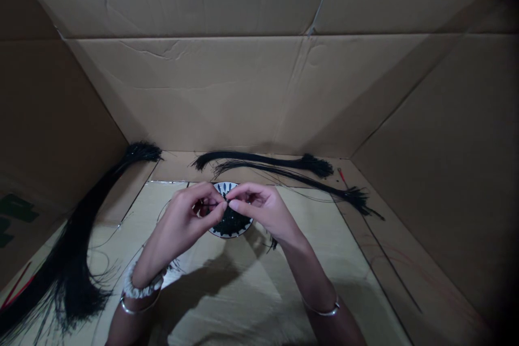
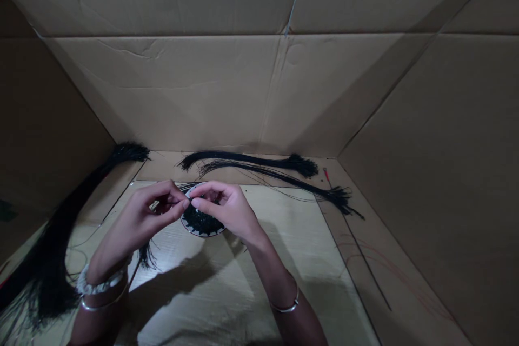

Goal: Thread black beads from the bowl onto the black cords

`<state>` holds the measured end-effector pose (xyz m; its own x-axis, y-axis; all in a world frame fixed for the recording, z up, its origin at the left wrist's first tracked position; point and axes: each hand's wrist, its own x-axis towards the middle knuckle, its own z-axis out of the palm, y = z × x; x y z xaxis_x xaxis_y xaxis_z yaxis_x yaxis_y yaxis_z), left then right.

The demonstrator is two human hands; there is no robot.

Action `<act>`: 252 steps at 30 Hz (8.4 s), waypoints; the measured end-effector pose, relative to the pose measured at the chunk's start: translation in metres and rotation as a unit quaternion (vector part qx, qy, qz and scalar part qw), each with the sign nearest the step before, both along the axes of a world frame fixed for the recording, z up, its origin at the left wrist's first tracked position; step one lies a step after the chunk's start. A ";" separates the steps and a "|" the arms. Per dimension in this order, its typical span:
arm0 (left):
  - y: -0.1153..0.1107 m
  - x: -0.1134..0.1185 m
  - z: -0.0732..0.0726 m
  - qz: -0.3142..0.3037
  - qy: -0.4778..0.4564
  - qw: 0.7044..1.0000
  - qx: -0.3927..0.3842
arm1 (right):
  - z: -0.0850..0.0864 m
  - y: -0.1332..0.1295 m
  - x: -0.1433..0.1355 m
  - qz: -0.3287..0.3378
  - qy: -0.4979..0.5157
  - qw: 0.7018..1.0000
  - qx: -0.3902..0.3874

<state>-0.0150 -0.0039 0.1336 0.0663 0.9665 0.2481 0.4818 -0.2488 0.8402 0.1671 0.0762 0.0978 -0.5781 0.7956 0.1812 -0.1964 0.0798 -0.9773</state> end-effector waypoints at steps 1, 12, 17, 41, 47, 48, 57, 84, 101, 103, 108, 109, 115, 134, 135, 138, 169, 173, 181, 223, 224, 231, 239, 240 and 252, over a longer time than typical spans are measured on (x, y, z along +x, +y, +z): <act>0.000 0.000 0.000 0.000 -0.002 1.000 0.001 | 0.001 -0.001 0.000 -0.004 -0.002 1.000 0.002; 0.003 0.000 0.001 0.028 0.034 0.998 0.037 | 0.004 -0.006 0.006 -0.064 -0.074 0.994 0.051; 0.003 0.005 -0.002 0.044 0.036 0.997 0.057 | 0.007 -0.010 0.008 -0.084 -0.100 0.987 0.089; 0.003 0.005 0.000 0.066 0.000 0.995 0.075 | -0.016 0.027 0.002 -0.104 -0.219 0.951 0.190; 0.001 0.005 0.003 0.065 -0.011 0.995 0.078 | -0.074 0.055 -0.019 -0.088 -0.492 0.824 0.268; 0.001 0.005 0.003 0.065 -0.012 0.995 0.078 | -0.081 0.055 -0.022 -0.080 -0.512 0.812 0.268; 0.002 0.003 0.002 0.068 -0.013 0.994 0.080 | -0.103 0.051 -0.036 -0.029 -0.603 0.751 0.266; 0.006 -0.002 0.000 0.082 -0.017 0.994 0.068 | -0.027 0.034 -0.006 -0.080 -0.135 0.970 0.183; 0.005 -0.002 0.000 0.081 -0.011 0.994 0.076 | -0.089 0.059 -0.012 -0.027 -0.599 0.764 0.238; 0.004 -0.003 0.001 0.081 -0.010 0.994 0.072 | -0.090 0.061 -0.012 -0.032 -0.594 0.769 0.233; 0.003 -0.004 0.001 0.083 -0.010 0.994 0.075 | -0.089 0.067 -0.009 -0.047 -0.523 0.821 0.223; 0.002 -0.004 0.001 0.084 -0.009 0.993 0.077 | -0.088 0.068 -0.009 -0.046 -0.499 0.837 0.222; 0.003 -0.005 0.001 0.083 -0.017 0.993 0.085 | -0.069 0.066 -0.010 0.006 -0.316 0.928 0.199; 0.004 0.000 0.003 0.075 -0.002 0.994 0.079 | -0.011 0.014 -0.005 0.022 0.006 0.999 -0.031; 0.004 0.000 0.003 0.076 0.000 0.994 0.080 | -0.010 0.012 -0.005 0.018 0.002 1.000 -0.022; 0.004 0.001 0.003 0.077 0.001 0.994 0.080 | -0.006 0.010 -0.004 0.010 -0.006 1.000 0.001; 0.004 0.001 0.001 0.082 0.017 0.994 0.076 | 0.007 0.001 0.005 -0.050 -0.081 0.981 0.171; 0.003 0.002 0.001 0.079 0.017 0.994 0.078 | 0.007 0.000 0.005 -0.053 -0.084 0.977 0.189; 0.002 0.004 0.002 0.071 0.011 0.995 0.071 | 0.006 0.002 0.004 -0.018 -0.064 0.989 0.132; 0.002 0.003 0.003 0.057 -0.004 0.997 0.056 | 0.003 0.004 0.004 0.038 -0.059 0.997 0.021; 0.002 0.003 0.003 0.058 -0.005 0.997 0.057 | 0.002 0.004 0.004 0.038 -0.058 0.997 0.023; 0.002 0.003 0.004 0.056 0.000 0.997 0.061 | 0.004 0.003 0.004 0.039 -0.062 0.997 0.023; 0.001 0.003 0.003 0.059 0.003 0.996 0.072 | 0.004 0.002 0.004 0.036 -0.069 0.997 0.024; 0.001 0.003 0.003 0.060 0.004 0.996 0.071 | 0.003 0.002 0.004 0.036 -0.066 0.997 0.022; 0.001 0.002 0.002 0.059 0.015 0.995 0.078 | 0.003 0.001 0.005 0.042 -0.041 0.998 0.005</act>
<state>-0.0127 -0.0031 0.1354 -0.0358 0.9177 0.3957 0.5398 -0.3154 0.7804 0.1723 0.0775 0.1008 -0.6565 0.7415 0.1382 -0.1215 0.0769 -0.9896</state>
